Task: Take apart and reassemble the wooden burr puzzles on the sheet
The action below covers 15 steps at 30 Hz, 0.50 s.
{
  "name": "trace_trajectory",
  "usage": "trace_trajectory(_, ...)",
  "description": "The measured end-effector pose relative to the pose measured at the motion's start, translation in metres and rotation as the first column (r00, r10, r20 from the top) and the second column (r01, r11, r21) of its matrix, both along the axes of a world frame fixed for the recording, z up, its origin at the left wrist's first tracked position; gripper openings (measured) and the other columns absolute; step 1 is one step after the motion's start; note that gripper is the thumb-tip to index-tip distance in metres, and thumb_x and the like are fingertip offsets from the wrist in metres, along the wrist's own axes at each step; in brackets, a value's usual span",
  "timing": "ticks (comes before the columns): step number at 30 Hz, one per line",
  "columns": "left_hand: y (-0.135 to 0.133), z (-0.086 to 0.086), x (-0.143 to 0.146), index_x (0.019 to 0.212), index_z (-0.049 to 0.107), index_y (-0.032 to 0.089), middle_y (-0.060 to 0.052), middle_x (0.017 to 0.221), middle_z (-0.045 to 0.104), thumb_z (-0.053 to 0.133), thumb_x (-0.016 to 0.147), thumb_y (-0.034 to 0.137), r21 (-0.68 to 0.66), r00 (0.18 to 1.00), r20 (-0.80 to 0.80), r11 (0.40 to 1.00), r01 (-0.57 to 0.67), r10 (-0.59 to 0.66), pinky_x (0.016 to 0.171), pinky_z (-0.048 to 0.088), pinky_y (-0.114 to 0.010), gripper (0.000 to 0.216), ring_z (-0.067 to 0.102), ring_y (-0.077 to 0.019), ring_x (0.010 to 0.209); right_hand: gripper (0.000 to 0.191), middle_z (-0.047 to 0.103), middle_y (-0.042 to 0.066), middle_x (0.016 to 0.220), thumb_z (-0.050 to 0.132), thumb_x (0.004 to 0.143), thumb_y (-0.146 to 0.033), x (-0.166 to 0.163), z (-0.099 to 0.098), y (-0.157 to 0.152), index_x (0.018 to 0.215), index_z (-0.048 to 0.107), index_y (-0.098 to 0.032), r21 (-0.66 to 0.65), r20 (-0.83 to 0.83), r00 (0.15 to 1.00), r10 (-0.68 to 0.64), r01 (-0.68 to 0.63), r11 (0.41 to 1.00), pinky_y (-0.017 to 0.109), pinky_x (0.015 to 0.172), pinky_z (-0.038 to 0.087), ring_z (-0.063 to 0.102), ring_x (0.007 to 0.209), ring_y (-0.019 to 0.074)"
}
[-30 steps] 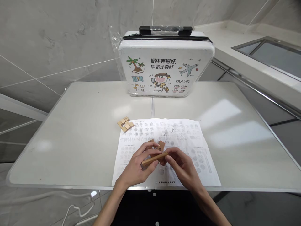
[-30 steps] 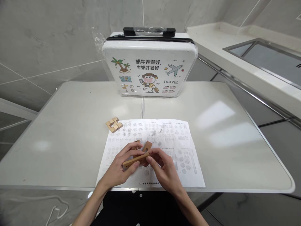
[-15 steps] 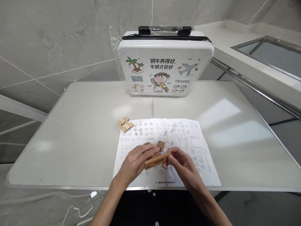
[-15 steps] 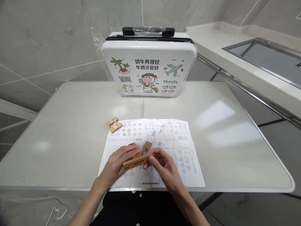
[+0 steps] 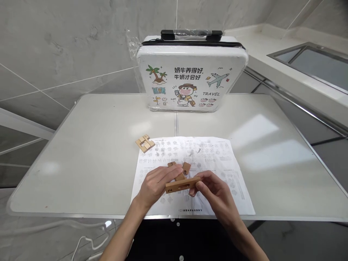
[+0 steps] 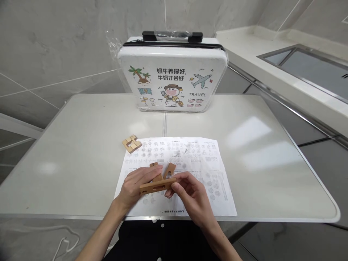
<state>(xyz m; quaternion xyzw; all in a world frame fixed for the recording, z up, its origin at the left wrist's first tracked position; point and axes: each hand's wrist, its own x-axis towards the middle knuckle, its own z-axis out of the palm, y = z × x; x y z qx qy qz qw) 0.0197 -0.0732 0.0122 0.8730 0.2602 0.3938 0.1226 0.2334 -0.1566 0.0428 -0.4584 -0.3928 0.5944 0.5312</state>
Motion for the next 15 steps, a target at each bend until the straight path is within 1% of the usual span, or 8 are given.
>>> trace_trajectory(3, 0.002, 0.0, 0.003, 0.141, 0.061, 0.019, -0.008, 0.122, 0.081, 0.073, 0.096, 0.007, 0.019, 0.999, 0.029, 1.0, 0.018, -0.018, 0.083, 0.07, -0.035, 0.049, 0.08, -0.0216, 0.108, 0.011, 0.078, 0.002, 0.08, 0.071, 0.104, -0.035, -0.001, 0.005, -0.004, 0.106, 0.072, -0.024, 0.008, 0.022, 0.999, -0.032, 0.032, 0.999, 0.029, 0.075, 0.062, 0.073, 0.076, 0.0165)
trace_trajectory(5, 0.001, -0.001, 0.005, 0.142, 0.061, 0.02, -0.008, 0.123, 0.081, 0.073, 0.097, 0.008, 0.01, 0.998, 0.051, 0.999, 0.034, -0.034, 0.083, 0.071, -0.035, 0.049, 0.08, -0.0219, 0.109, 0.011, 0.078, 0.002, 0.08, 0.071, 0.104, -0.035, -0.001, 0.005, -0.006, 0.106, 0.072, -0.024, 0.005, 0.008, 1.0, -0.027, 0.027, 1.0, 0.029, 0.075, 0.063, 0.074, 0.075, 0.0167)
trace_trajectory(8, -0.001, -0.006, 0.007, 0.146, 0.058, 0.023, -0.008, 0.128, 0.079, 0.071, 0.098, 0.01, -0.03, 0.994, 0.098, 0.998, 0.054, -0.051, 0.089, 0.071, -0.037, 0.051, 0.079, -0.0225, 0.113, 0.013, 0.077, 0.003, 0.079, 0.07, 0.104, -0.035, -0.001, 0.004, -0.005, 0.106, 0.072, -0.023, -0.006, -0.029, 1.0, 0.005, -0.005, 1.0, 0.031, 0.075, 0.063, 0.074, 0.074, 0.0172)
trace_trajectory(11, 0.0, -0.012, 0.005, 0.146, 0.058, 0.023, -0.009, 0.13, 0.078, 0.068, 0.099, 0.008, -0.052, 0.991, 0.116, 0.997, 0.065, -0.059, 0.095, 0.07, -0.038, 0.05, 0.078, -0.0232, 0.117, 0.013, 0.076, 0.002, 0.077, 0.069, 0.104, -0.035, -0.002, 0.006, -0.006, 0.105, 0.072, -0.022, 0.0, -0.039, 0.999, 0.004, -0.004, 1.0, 0.031, 0.073, 0.064, 0.073, 0.071, 0.0172)
trace_trajectory(13, 0.004, -0.013, 0.001, 0.145, 0.059, 0.022, -0.009, 0.129, 0.078, 0.061, 0.101, 0.004, -0.061, 0.996, 0.078, 0.997, 0.05, -0.046, 0.097, 0.069, -0.038, 0.047, 0.077, -0.023, 0.12, 0.012, 0.075, 0.002, 0.077, 0.068, 0.105, -0.034, -0.002, 0.011, -0.008, 0.105, 0.072, -0.023, 0.034, 0.003, 1.0, -0.025, 0.025, 0.999, 0.03, 0.072, 0.063, 0.073, 0.071, 0.0172)
trace_trajectory(15, 0.008, -0.011, -0.005, 0.144, 0.06, 0.022, -0.009, 0.129, 0.079, 0.056, 0.103, 0.003, -0.085, 0.999, 0.031, 0.996, 0.017, -0.014, 0.096, 0.068, -0.037, 0.045, 0.077, -0.0221, 0.119, 0.01, 0.076, 0.003, 0.081, 0.066, 0.106, -0.032, 0.0, 0.016, -0.01, 0.107, 0.071, -0.024, 0.078, 0.093, 0.993, -0.068, 0.06, 0.995, 0.03, 0.074, 0.063, 0.074, 0.074, 0.0178)
